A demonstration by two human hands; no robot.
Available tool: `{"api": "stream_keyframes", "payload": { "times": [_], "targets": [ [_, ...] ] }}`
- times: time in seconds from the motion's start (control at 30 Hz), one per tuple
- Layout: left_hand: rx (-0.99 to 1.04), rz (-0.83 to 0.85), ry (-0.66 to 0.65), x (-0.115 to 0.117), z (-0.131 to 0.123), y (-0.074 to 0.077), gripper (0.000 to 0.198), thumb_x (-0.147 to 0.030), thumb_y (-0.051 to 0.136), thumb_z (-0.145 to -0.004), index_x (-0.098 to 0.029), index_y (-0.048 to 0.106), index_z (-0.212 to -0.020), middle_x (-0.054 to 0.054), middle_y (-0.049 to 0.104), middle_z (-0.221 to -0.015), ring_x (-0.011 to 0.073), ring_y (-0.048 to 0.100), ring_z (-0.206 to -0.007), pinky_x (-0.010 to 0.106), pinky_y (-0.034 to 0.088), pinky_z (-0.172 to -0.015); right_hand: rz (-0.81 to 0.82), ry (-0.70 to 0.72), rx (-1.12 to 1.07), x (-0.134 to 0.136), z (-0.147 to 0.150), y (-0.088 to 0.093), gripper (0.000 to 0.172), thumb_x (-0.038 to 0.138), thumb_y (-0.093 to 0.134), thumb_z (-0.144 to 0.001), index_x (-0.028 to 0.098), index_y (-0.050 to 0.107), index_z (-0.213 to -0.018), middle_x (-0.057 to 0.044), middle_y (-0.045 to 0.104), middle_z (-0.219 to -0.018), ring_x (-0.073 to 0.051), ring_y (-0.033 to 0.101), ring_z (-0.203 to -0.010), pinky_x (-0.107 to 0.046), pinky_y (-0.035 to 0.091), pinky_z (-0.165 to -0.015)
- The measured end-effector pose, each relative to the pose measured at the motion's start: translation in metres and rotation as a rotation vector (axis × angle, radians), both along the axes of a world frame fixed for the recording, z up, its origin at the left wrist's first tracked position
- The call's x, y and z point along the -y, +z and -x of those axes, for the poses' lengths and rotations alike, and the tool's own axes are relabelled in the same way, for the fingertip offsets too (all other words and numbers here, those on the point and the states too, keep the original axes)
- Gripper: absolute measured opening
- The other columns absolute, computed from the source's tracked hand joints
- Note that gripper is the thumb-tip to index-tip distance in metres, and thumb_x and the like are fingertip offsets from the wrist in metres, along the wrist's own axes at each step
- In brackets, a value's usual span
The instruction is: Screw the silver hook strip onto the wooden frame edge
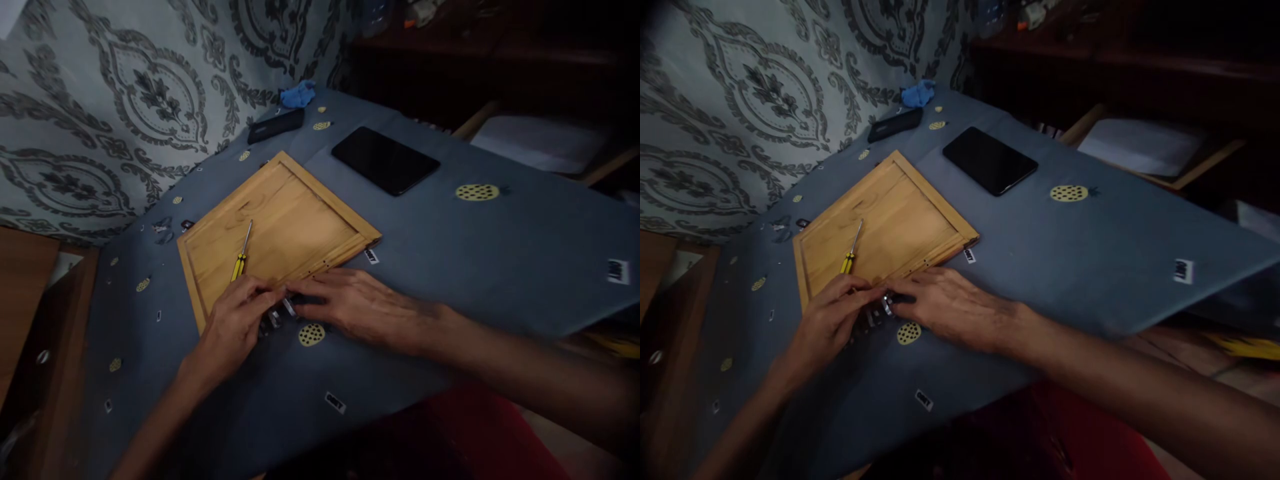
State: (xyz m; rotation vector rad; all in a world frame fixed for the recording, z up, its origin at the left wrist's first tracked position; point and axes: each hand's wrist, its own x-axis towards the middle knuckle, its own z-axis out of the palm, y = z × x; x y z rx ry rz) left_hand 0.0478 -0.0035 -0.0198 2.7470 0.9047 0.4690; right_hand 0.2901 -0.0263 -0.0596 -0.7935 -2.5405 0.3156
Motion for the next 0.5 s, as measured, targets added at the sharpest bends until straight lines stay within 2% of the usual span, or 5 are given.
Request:
{"api": "stream_keyframes", "payload": {
  "times": [0.2,0.5],
  "targets": [
    [0.0,-0.078,-0.005,0.0024,0.0023,-0.001,0.034,-0.005,0.046,-0.097,-0.02,0.067,-0.12,0.007,0.065,-0.098,0.0177,0.062,-0.09,0.031,0.053,-0.076,0.03,0.009,0.004,0.0001,0.0005,-0.0003,0.038,0.003,0.062,-0.087,0.019,0.065,-0.121,-0.009,0.059,-0.142,-0.024,0.064,-0.112,-0.039,0.057,-0.087],
    [-0.012,-0.068,-0.012,0.0041,0.0019,0.0001,0.032,-0.005,0.047,-0.096,-0.018,0.067,-0.118,0.008,0.066,-0.101,0.0186,0.062,-0.093,0.032,0.054,-0.08,0.022,-0.011,0.028,0.0012,0.0013,-0.0034,0.04,0.003,0.062,-0.087,0.021,0.065,-0.123,-0.007,0.06,-0.14,-0.022,0.065,-0.109,-0.037,0.056,-0.087]
  ]
}}
